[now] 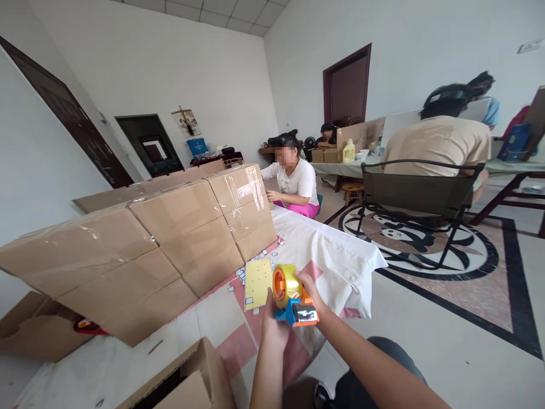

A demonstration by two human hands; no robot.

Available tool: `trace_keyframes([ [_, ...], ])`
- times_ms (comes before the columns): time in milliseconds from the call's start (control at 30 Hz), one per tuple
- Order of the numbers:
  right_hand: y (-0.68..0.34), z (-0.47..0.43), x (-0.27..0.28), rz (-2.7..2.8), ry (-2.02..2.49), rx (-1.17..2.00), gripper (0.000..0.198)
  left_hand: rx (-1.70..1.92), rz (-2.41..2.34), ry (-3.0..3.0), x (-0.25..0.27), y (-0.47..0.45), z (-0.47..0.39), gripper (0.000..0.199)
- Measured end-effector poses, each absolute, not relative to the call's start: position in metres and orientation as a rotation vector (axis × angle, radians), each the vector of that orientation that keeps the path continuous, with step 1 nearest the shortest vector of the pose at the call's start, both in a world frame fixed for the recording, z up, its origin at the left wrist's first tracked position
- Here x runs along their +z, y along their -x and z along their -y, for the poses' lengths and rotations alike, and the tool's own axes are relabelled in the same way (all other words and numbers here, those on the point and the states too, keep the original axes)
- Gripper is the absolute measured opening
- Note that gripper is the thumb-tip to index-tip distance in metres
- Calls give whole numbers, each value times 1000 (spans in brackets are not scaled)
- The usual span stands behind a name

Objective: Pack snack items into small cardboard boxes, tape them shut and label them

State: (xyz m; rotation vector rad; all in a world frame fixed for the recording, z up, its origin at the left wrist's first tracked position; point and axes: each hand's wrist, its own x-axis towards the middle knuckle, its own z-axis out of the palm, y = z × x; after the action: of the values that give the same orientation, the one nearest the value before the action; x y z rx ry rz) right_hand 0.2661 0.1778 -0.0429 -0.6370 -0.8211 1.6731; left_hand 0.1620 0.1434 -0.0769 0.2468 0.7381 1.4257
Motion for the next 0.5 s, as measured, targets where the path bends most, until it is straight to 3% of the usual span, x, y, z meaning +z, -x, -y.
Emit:
trace_keyframes([
  [100, -264, -180, -40, 632, 564, 1767, 38, 1519, -879, -133, -83, -162, -136, 40],
  [233, -264, -183, -36, 602, 549, 1640, 33, 1661, -956, -109, -82, -169, -117, 29],
  [500, -251, -180, -38, 806, 552, 1771, 44, 1697, -835, -194, -56, -176, -105, 34],
])
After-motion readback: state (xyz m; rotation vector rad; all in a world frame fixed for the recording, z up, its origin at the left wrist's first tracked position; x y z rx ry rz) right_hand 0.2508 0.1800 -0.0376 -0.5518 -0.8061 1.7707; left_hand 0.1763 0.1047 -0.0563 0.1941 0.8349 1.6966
